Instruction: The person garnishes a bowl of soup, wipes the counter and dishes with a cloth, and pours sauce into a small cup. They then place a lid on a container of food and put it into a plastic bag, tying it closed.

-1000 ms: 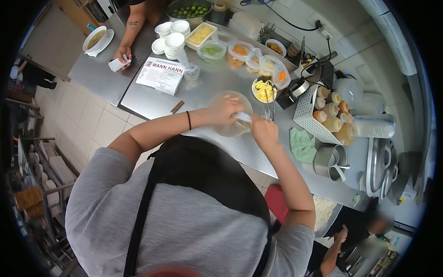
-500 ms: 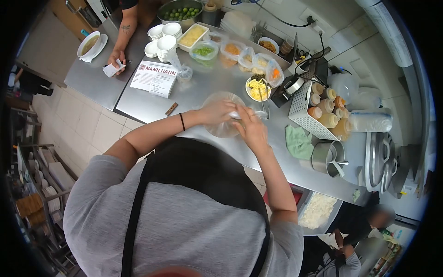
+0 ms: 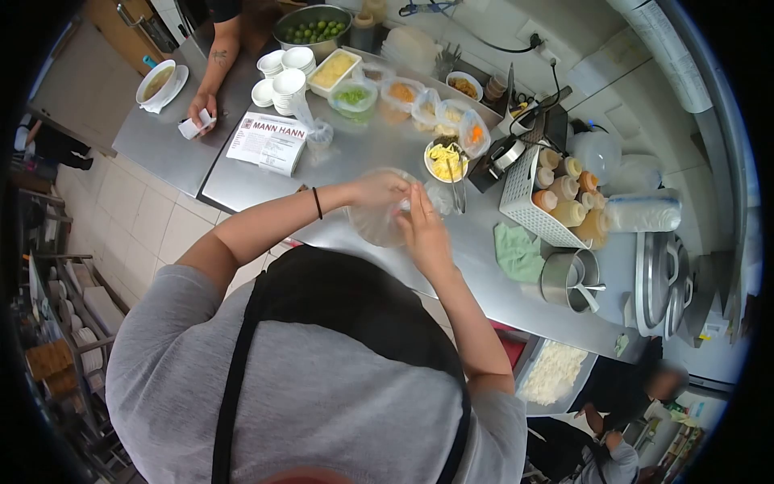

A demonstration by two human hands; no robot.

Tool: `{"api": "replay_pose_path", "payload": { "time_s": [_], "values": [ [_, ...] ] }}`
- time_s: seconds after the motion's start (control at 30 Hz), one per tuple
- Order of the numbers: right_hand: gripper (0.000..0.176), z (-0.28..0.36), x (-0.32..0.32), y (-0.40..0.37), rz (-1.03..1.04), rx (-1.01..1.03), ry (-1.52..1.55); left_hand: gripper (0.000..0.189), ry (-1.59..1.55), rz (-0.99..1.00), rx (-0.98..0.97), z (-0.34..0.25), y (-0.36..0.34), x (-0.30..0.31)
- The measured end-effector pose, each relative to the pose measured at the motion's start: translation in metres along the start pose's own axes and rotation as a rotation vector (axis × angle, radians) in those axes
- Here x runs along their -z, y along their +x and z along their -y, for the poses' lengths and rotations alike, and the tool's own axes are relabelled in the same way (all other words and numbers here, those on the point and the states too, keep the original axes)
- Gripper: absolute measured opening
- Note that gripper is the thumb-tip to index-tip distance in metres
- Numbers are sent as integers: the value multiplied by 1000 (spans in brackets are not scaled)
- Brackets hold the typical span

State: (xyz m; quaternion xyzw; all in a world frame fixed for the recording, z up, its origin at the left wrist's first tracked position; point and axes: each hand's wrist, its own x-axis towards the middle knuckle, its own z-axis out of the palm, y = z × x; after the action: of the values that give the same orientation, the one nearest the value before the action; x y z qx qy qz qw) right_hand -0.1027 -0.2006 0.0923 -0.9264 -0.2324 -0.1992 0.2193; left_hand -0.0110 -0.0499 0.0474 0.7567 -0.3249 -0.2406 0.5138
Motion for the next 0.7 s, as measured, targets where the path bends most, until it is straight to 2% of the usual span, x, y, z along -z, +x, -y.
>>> {"api": "replay_pose_path", "payload": {
  "time_s": [0.03, 0.07, 0.1, 0.13, 0.17, 0.2, 0.23, 0.27, 0.3, 0.37, 0.4, 0.47, 0.5, 0.53, 0.57, 0.6, 0.63, 0.7],
  "values": [
    [51, -3, -2, -6, -14, 11, -7, 19, -96, 137, 41, 3, 6, -3],
    [45, -7, -4, -14, 65, -9, -152, 19, -174, 268, 70, 4, 16, 1],
    [40, -14, -4, -13, 128, -29, -304, 19, -211, 213, -130, 10, 17, 0],
    [29, -20, -3, -11, 128, -1, -290, 22, 289, 324, -368, 2, 22, 7],
    [20, -23, -1, -15, 154, 14, -266, 22, 300, 319, -376, -7, 26, 15],
    [20, -22, 0, -19, 166, 7, -264, 25, 343, 433, -235, -17, 22, 15],
    [16, -21, 0, -25, 275, -5, -287, 28, 375, 552, -93, -21, 18, 8],
    [18, -25, 0, -22, 366, -6, -318, 36, 576, 536, -110, -20, 22, 8],
    [18, -31, 2, -17, 349, 4, -332, 36, 594, 523, -120, -22, 30, 18],
    [20, -33, 1, -27, 200, 13, -172, 27, 600, 627, -128, -22, 29, 25],
    [20, -36, -1, -31, 208, 9, -163, 27, 591, 633, -120, -19, 31, 29],
    [21, -38, -3, -51, 278, -170, -98, 25, 508, 666, -96, -8, 39, 41],
    [21, -33, -3, -62, 306, -184, -87, 24, 503, 660, -46, -4, 39, 44],
    [20, -31, -2, -65, 250, -223, 71, 23, 512, 647, 1, -4, 43, 53],
    [19, -27, -1, -67, 190, -263, 227, 25, 397, 598, 96, -5, 45, 61],
    [19, -22, -3, -69, 202, -271, 233, 29, 284, 548, 190, -3, 47, 66],
    [17, -16, -7, -68, 262, -245, 252, 29, 277, 549, 196, 0, 48, 68],
    [15, 2, -7, -52, 326, -217, 275, 21, 252, 409, 161, 10, 52, 70]
  ]
}}
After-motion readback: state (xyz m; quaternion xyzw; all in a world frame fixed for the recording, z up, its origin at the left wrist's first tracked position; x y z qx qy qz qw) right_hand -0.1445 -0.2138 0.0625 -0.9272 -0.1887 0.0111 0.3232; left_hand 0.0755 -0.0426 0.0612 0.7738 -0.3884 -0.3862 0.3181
